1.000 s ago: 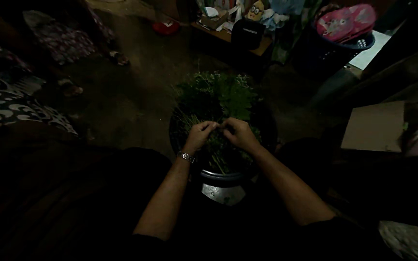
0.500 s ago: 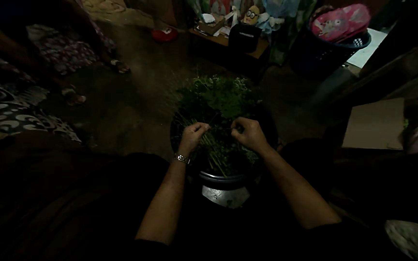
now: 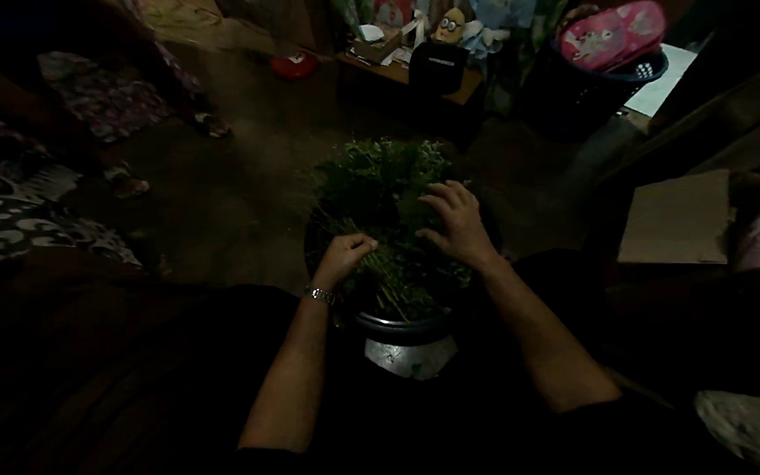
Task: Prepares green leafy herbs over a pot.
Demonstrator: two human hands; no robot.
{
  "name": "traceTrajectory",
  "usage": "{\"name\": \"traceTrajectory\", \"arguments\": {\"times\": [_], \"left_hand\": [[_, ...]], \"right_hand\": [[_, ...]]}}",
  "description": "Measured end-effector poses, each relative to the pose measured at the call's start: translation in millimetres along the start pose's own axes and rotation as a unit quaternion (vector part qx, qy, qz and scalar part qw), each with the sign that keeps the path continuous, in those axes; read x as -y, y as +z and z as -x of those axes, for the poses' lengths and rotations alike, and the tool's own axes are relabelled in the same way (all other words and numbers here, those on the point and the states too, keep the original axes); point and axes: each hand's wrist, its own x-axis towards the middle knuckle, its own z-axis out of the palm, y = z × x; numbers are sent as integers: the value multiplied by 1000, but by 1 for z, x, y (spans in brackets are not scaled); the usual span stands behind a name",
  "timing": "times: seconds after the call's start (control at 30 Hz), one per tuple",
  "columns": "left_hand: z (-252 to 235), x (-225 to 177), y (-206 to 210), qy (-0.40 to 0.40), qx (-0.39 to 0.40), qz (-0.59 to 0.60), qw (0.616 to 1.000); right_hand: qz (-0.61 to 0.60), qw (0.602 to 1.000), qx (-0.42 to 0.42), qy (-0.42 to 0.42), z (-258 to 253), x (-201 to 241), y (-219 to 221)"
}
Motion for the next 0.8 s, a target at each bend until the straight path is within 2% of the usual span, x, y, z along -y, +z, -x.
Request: {"name": "traceTrajectory", "arguments": {"times": [0.17,0.3,0.4,0.5,0.67,0.8], "left_hand": [[1,-1,2,20,59,-20,998],[6,0,-2,28,63,9,998],[8,0,-8,22,63,31,997],[5,5,-8,63,68,48,995],[-4,7,-5,95,46,73,992],[-6,8,-5,98,35,81,991]], "right_hand": [[-3,992,110,-66,-1,10,30],[-106,982,150,-32,5,14,27],[-178,973,144,19,8,21,14],[-194,971,129,56,10,21,2],[-176,978,86,67,9,11,-9],[-172,978,94,70,7,6,-12]]}}
